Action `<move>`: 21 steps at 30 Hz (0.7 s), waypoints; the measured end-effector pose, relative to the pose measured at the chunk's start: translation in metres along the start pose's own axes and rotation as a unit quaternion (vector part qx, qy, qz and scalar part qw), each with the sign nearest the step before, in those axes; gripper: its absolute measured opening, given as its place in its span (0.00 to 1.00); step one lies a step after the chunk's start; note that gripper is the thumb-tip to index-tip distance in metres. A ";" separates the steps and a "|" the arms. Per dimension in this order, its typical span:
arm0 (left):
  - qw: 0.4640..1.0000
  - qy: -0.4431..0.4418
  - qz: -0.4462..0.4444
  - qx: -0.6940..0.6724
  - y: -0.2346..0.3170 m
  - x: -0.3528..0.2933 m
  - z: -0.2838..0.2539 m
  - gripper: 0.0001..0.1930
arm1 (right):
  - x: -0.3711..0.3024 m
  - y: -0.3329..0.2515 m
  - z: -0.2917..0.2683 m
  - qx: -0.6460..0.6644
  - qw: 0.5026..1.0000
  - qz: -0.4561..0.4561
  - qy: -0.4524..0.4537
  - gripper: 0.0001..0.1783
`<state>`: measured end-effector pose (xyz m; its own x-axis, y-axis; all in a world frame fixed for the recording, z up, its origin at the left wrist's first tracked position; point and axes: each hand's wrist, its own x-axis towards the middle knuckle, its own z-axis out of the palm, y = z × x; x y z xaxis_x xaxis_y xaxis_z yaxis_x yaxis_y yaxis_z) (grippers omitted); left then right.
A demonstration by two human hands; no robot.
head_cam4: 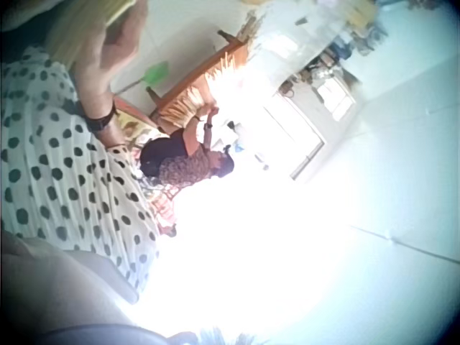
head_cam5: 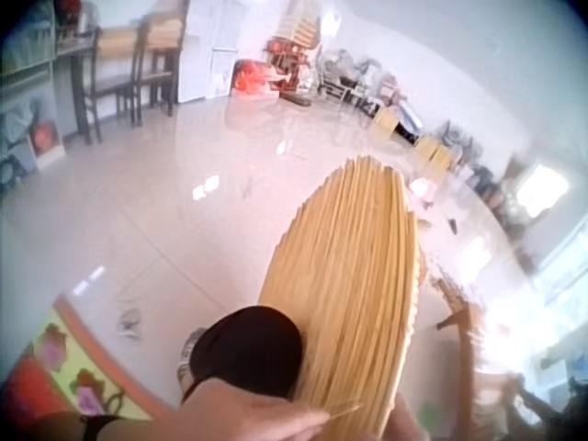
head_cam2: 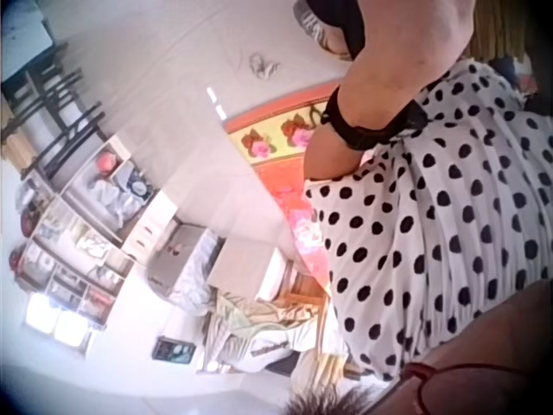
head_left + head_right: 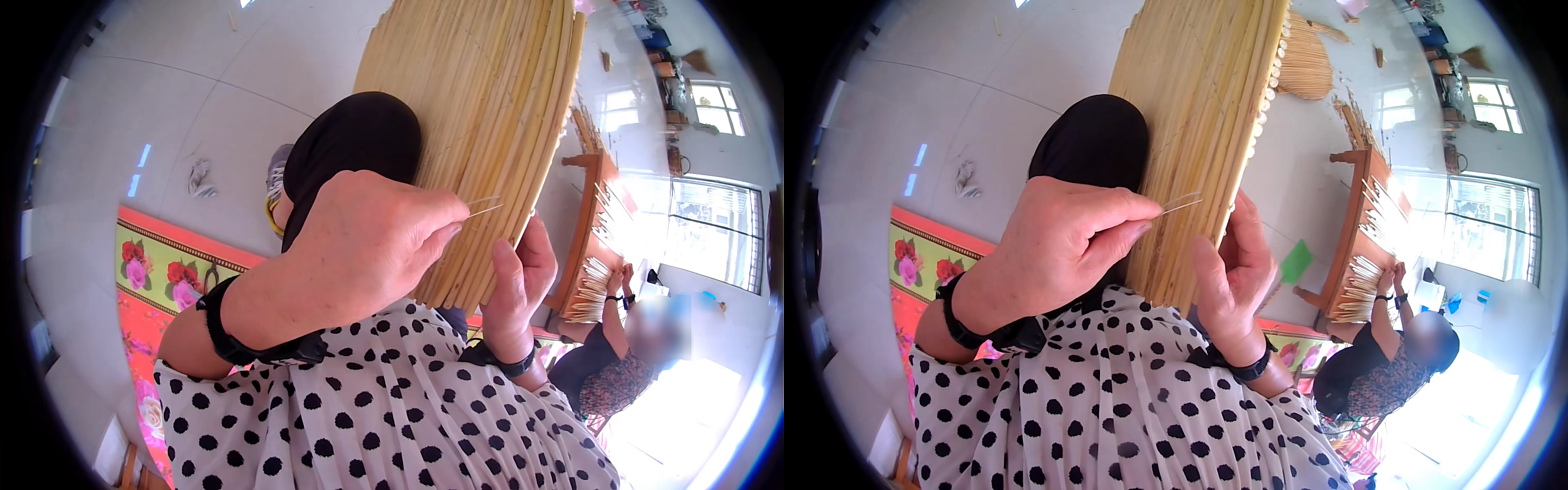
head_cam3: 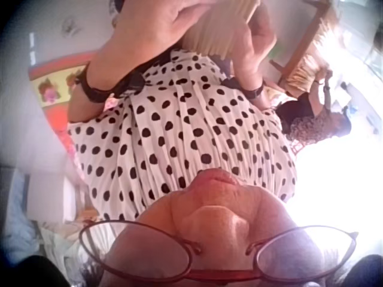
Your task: The person sits on the floor and weaves a bamboo mat by threading a white string through the bamboo strips with a needle. They periodically use scissors to cut the string and continue weaving.
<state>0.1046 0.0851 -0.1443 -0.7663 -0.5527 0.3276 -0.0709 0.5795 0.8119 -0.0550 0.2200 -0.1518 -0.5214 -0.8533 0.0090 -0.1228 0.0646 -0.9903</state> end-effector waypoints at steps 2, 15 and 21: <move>1.000 0.002 0.001 -0.003 0.000 0.001 0.001 0.06 | 0.000 0.000 0.000 -0.002 1.000 -0.002 0.001 0.30; 1.000 -0.008 0.007 0.003 0.004 0.005 -0.005 0.05 | -0.001 -0.003 -0.002 -0.032 0.999 -0.002 0.012 0.30; 0.998 -0.042 0.005 0.040 0.015 0.010 -0.017 0.04 | -0.004 -0.007 0.001 -0.042 0.999 -0.012 0.013 0.31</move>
<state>0.1069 0.0783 -0.1209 -0.8178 -0.4966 0.2907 -0.1120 0.6330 0.7660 -0.0510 0.2222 -0.1451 -0.5387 -0.8417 0.0380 -0.2052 0.0874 -0.9748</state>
